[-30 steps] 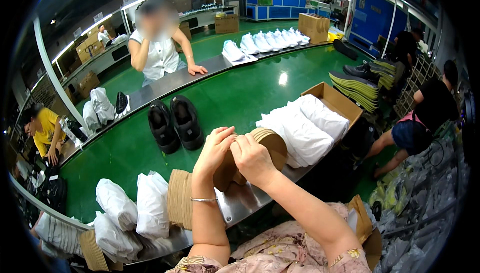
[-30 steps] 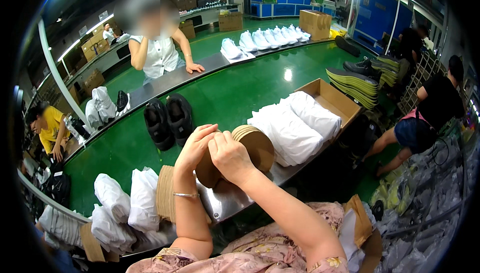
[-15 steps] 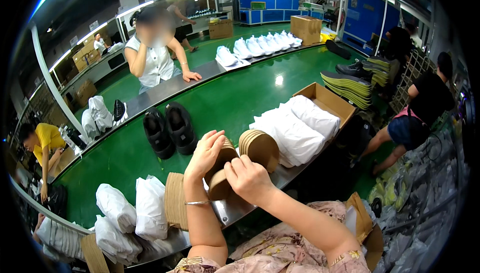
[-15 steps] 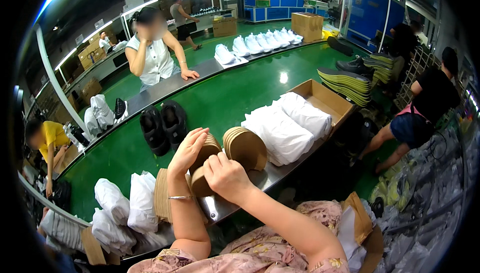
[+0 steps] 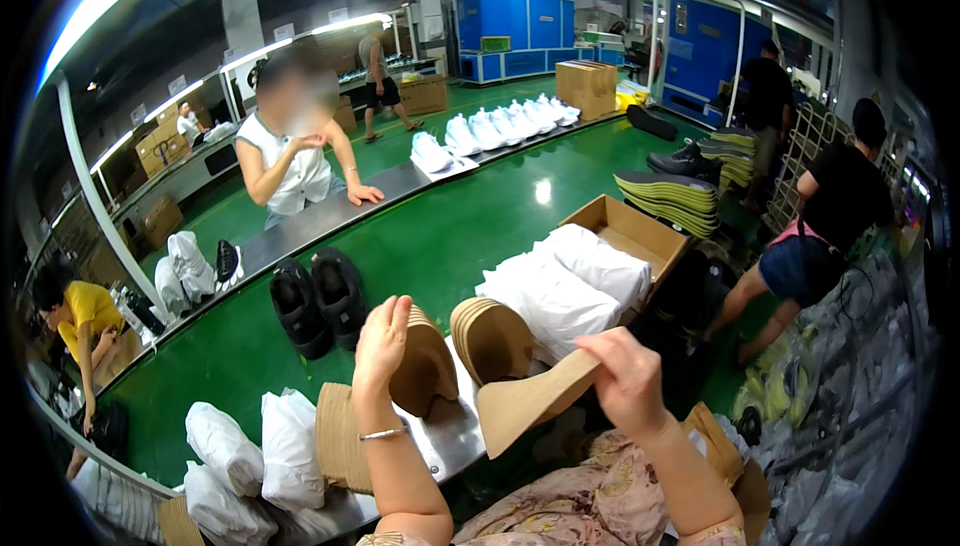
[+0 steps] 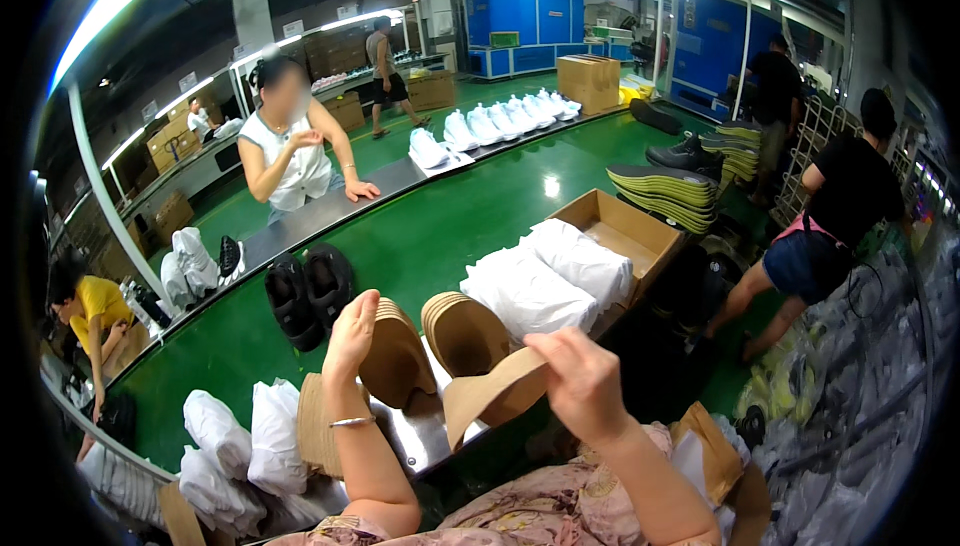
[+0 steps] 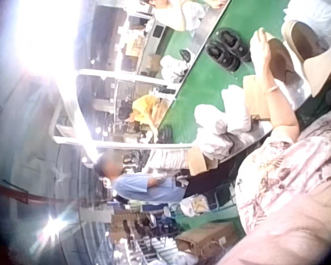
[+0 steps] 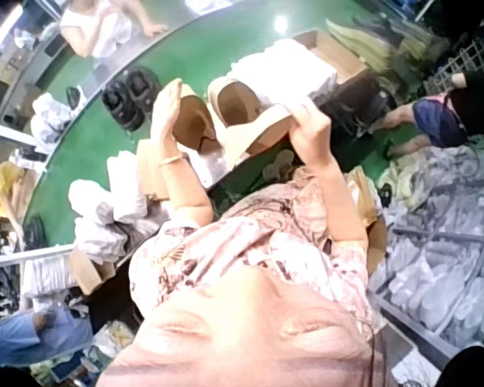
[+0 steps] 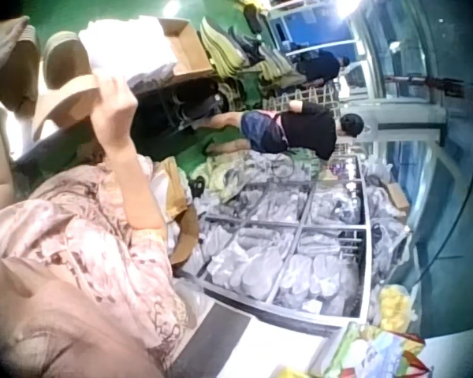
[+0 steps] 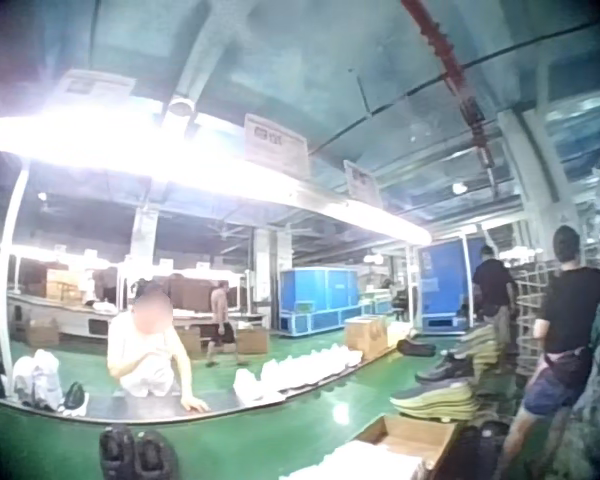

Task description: The person picks up tan shoe heel components and wraps them individually in white tissue paper by hand before setting them onto the green workbench.

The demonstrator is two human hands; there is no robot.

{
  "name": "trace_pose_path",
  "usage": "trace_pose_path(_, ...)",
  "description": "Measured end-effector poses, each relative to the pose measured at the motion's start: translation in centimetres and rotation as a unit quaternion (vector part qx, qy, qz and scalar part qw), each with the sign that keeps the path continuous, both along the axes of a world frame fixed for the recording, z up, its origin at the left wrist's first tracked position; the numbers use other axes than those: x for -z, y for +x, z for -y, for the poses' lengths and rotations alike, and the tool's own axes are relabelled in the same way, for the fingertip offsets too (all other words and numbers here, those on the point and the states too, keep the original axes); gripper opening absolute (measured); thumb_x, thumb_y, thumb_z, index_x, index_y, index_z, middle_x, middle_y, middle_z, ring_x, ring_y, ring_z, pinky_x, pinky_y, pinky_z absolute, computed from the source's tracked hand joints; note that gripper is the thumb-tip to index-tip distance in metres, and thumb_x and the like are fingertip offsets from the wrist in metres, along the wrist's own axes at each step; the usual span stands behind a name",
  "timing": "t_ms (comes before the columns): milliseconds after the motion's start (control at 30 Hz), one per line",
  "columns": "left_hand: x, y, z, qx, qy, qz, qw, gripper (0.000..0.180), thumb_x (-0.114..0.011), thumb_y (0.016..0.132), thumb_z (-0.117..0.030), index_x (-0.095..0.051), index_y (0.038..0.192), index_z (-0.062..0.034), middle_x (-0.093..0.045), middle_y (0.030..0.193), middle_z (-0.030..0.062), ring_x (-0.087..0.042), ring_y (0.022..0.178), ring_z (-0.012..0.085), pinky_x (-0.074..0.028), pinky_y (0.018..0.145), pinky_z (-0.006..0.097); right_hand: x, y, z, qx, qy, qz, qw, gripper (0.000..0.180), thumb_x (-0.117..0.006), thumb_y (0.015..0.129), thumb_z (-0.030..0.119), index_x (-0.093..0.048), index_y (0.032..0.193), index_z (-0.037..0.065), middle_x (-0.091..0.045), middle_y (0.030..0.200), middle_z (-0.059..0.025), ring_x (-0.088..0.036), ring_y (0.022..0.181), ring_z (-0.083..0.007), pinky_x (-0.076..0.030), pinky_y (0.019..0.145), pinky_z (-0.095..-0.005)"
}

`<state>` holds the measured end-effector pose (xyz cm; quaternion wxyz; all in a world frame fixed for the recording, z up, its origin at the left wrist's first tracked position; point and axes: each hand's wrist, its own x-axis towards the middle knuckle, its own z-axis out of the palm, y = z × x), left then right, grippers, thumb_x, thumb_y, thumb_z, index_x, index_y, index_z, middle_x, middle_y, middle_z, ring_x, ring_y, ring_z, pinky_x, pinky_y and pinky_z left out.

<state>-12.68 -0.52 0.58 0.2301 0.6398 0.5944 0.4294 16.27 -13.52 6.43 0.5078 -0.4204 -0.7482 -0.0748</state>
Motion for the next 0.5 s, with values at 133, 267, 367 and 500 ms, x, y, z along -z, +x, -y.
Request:
trace_pose_path(133, -3.6, 4.0, 3.2, -0.106, 0.207, 0.017, 0.972, 0.043, -0.052, 0.093, -0.033, -0.056, 0.109, 0.0073, -0.058, 0.108, 0.0223, -0.057, 0.099, 0.0333, -0.044, 0.086, 0.036, 0.9, 4.9, 0.8, -0.037, -0.057, -0.108, 0.992, 0.025, -0.057, 0.074, -0.011, -0.059, 0.096, 0.001, -0.061, 0.086, -0.0121, -0.062, 0.076, -0.0238, -0.048, 0.068, -0.0285)
trace_pose_path(267, -6.0, 11.3, 7.3, 0.238, 0.053, 0.201, 0.949, 0.034, -0.049, 0.095, -0.023, -0.057, 0.111, 0.0053, -0.062, 0.105, 0.0108, -0.055, 0.098, 0.0158, -0.042, 0.086, 0.027, 3.1, 8.1, 1.3, -0.116, -0.111, -0.268, 0.95, 0.016, -0.054, 0.083, -0.003, -0.057, 0.098, 0.002, -0.062, 0.099, -0.0112, -0.059, 0.09, -0.0168, -0.047, 0.08, -0.027)
trace_pose_path(367, -3.8, 16.4, 8.9, 0.396, -0.092, 0.15, 0.901, 0.037, -0.048, 0.096, -0.024, -0.055, 0.118, 0.0041, -0.06, 0.113, 0.0099, -0.053, 0.106, 0.015, -0.04, 0.092, 0.026, 3.7, 9.7, 2.2, -0.144, -0.126, -0.316, 0.929, 0.014, -0.049, 0.088, 0.006, -0.058, 0.098, 0.003, -0.062, 0.101, -0.0126, -0.058, 0.096, -0.0185, -0.047, 0.084, -0.0288)
trace_pose_path(500, -1.9, 21.0, 9.9, 0.5, -0.341, 0.231, 0.762, 0.05, -0.046, 0.096, -0.035, -0.046, 0.127, 0.0044, -0.055, 0.12, 0.011, -0.051, 0.108, 0.0152, -0.039, 0.094, 0.026, 4.4, 13.0, 4.9, -0.107, -0.122, -0.314, 0.935, 0.013, -0.049, 0.088, 0.012, -0.058, 0.095, 0.004, -0.062, 0.1, -0.0159, -0.059, 0.092, -0.0221, -0.049, 0.081, -0.0318)
